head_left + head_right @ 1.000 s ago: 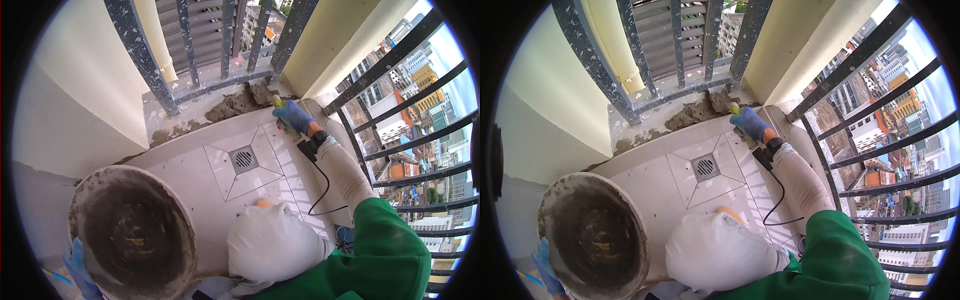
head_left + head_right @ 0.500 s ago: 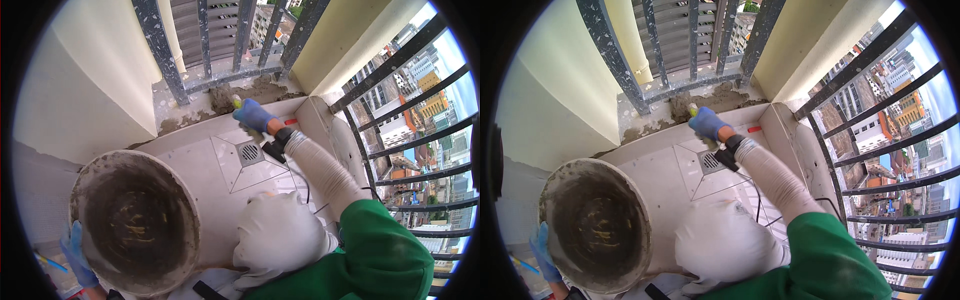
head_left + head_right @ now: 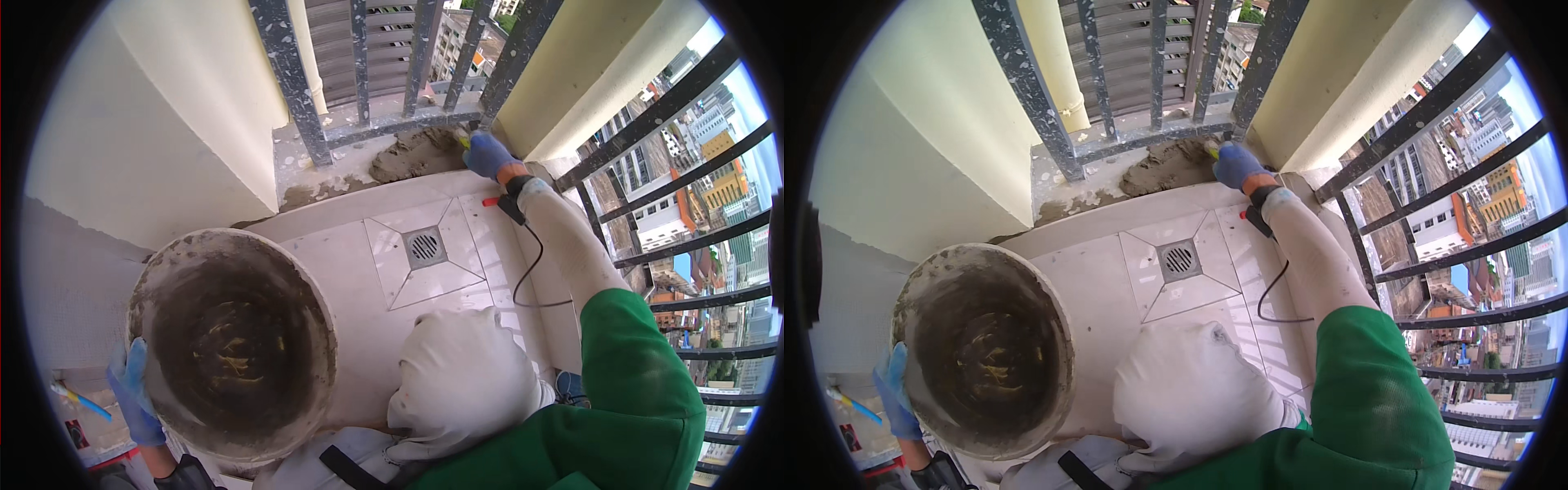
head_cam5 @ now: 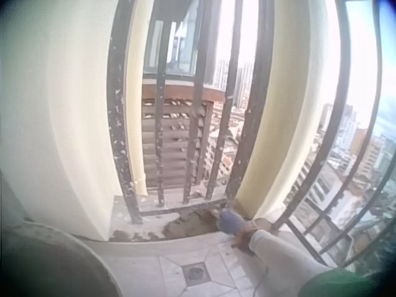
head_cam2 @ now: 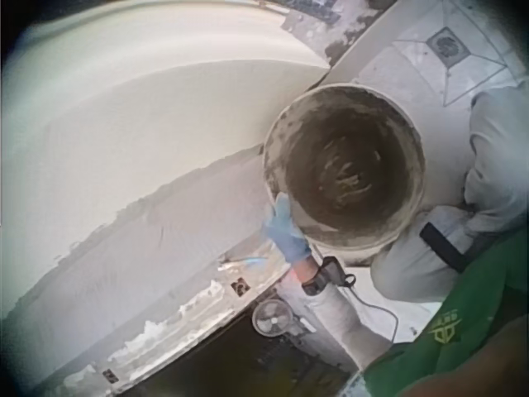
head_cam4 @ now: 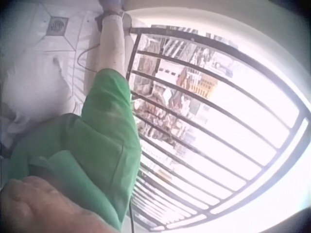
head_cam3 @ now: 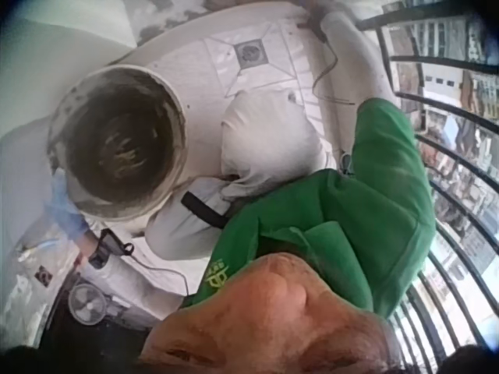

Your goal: The person scoops mortar from a bucket with a trowel and applies it to a balcony ledge. They repeatedly spread the mixture along the edge and press it into gaps near the railing.

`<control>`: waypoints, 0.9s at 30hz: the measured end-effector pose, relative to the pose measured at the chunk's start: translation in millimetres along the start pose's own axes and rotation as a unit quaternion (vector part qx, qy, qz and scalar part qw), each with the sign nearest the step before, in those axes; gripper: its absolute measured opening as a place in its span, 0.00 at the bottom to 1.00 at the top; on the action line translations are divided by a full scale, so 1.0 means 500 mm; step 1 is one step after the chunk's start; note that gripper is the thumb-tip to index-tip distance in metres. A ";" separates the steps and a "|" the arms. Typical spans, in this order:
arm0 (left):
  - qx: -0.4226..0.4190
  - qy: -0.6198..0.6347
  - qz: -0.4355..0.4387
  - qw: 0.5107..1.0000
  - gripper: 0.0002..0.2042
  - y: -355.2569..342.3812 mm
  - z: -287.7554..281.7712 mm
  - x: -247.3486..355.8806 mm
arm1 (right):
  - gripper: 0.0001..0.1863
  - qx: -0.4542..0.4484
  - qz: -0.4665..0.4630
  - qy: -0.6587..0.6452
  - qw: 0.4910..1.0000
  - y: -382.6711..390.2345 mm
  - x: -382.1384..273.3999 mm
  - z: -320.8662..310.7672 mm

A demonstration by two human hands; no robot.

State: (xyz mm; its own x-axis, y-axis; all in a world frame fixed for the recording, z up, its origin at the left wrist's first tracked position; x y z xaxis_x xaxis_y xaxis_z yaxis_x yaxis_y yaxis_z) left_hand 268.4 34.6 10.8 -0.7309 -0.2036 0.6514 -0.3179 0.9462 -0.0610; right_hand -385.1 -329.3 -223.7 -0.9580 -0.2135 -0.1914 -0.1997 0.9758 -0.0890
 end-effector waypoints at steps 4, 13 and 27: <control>0.021 0.119 -0.024 0.992 0.17 0.011 0.032 0.033 | 0.16 -0.002 0.010 0.013 1.000 0.035 -0.006 -0.048; -0.012 0.142 -0.051 0.988 0.19 -0.010 0.039 0.047 | 0.24 -0.083 -0.207 0.118 0.968 -0.007 0.014 -0.145; -0.008 -0.060 0.048 0.997 0.16 -0.003 0.020 0.039 | 0.16 -0.025 -0.301 0.068 0.951 -0.094 -0.023 -0.047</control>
State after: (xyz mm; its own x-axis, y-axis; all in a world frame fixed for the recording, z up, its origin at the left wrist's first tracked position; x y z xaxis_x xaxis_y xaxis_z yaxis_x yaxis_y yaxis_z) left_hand 248.2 26.7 16.0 -0.8247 -0.1403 0.5479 -0.2342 0.9665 -0.1051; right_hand -369.5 -371.5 -194.6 -0.6846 -0.7288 0.0079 -0.7261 0.6810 -0.0950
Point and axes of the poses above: each hand's wrist, its own y-axis away from the middle knuckle, its own z-axis out of the palm, x = y × z, the point moved 3 cm from there along -y, towards the middle knuckle, and after that the axes turned 1 degree about z, right-handed, at the moved point
